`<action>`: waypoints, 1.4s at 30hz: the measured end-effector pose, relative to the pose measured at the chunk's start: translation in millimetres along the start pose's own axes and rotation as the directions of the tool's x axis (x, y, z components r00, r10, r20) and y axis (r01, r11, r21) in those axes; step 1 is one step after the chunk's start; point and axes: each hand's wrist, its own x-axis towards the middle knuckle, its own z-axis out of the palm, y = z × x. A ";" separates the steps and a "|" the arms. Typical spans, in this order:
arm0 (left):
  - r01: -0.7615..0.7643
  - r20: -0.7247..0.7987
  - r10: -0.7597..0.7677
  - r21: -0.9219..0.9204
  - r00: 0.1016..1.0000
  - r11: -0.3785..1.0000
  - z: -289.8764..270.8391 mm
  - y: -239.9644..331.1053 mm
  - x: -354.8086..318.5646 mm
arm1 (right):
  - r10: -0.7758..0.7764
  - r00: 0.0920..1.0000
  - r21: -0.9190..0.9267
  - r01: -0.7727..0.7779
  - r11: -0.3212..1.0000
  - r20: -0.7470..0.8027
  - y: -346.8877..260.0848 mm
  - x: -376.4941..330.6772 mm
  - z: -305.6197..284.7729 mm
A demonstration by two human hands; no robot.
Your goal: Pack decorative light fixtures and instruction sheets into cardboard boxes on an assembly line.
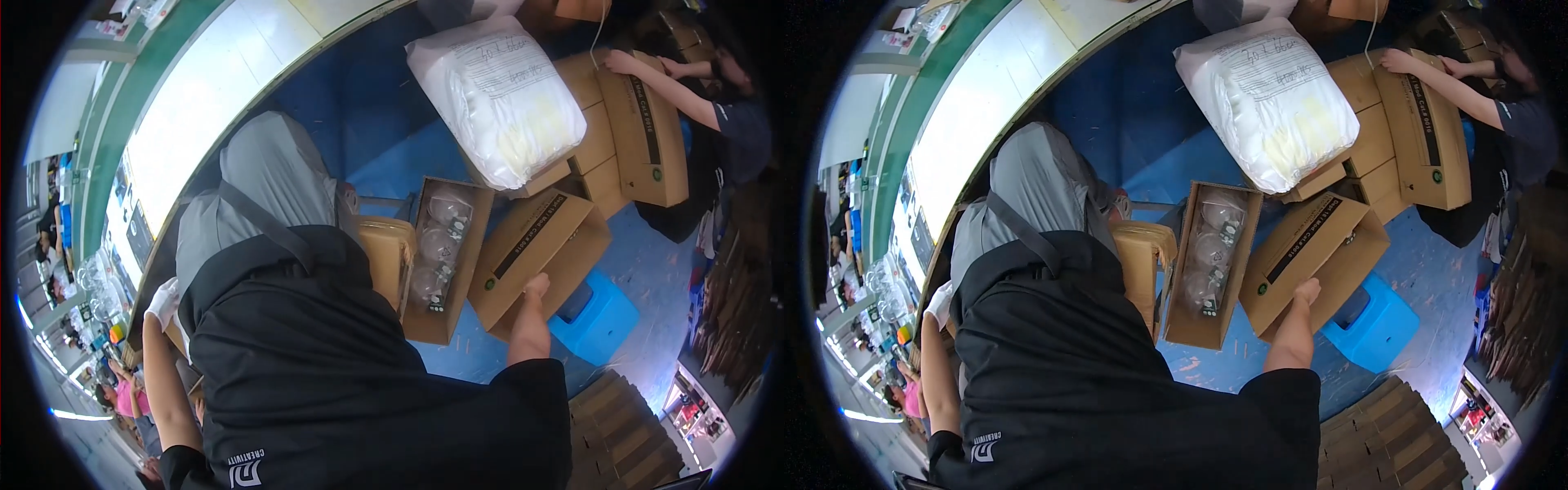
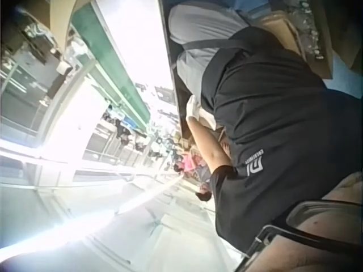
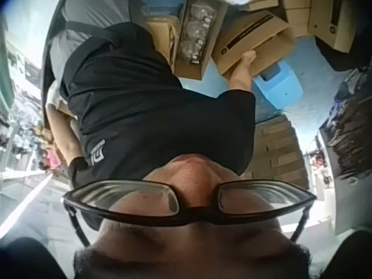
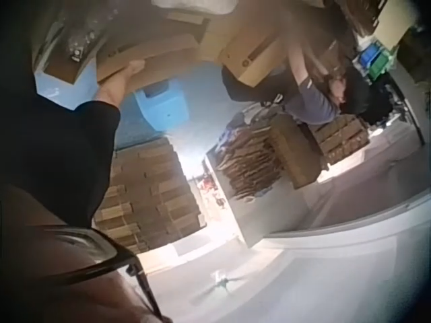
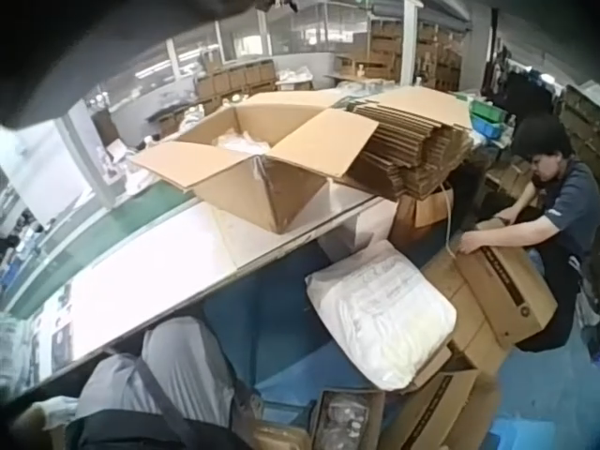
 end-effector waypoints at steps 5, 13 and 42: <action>-0.020 -0.053 0.021 0.021 0.998 1.000 -7.4 4.6 -28.8 | -0.038 0.999 0.094 0.037 0.995 0.013 -26.5 -22.9 50.7; -0.058 -0.015 0.058 -0.003 0.998 0.998 21.4 23.0 -36.1 | 0.038 0.996 0.219 -0.055 0.974 0.080 -39.5 -40.4 68.5; -0.394 -0.336 0.826 0.756 0.453 0.523 -62.2 80.5 46.3 | -0.500 0.861 0.769 0.382 0.512 -0.095 -208.1 -230.4 -27.2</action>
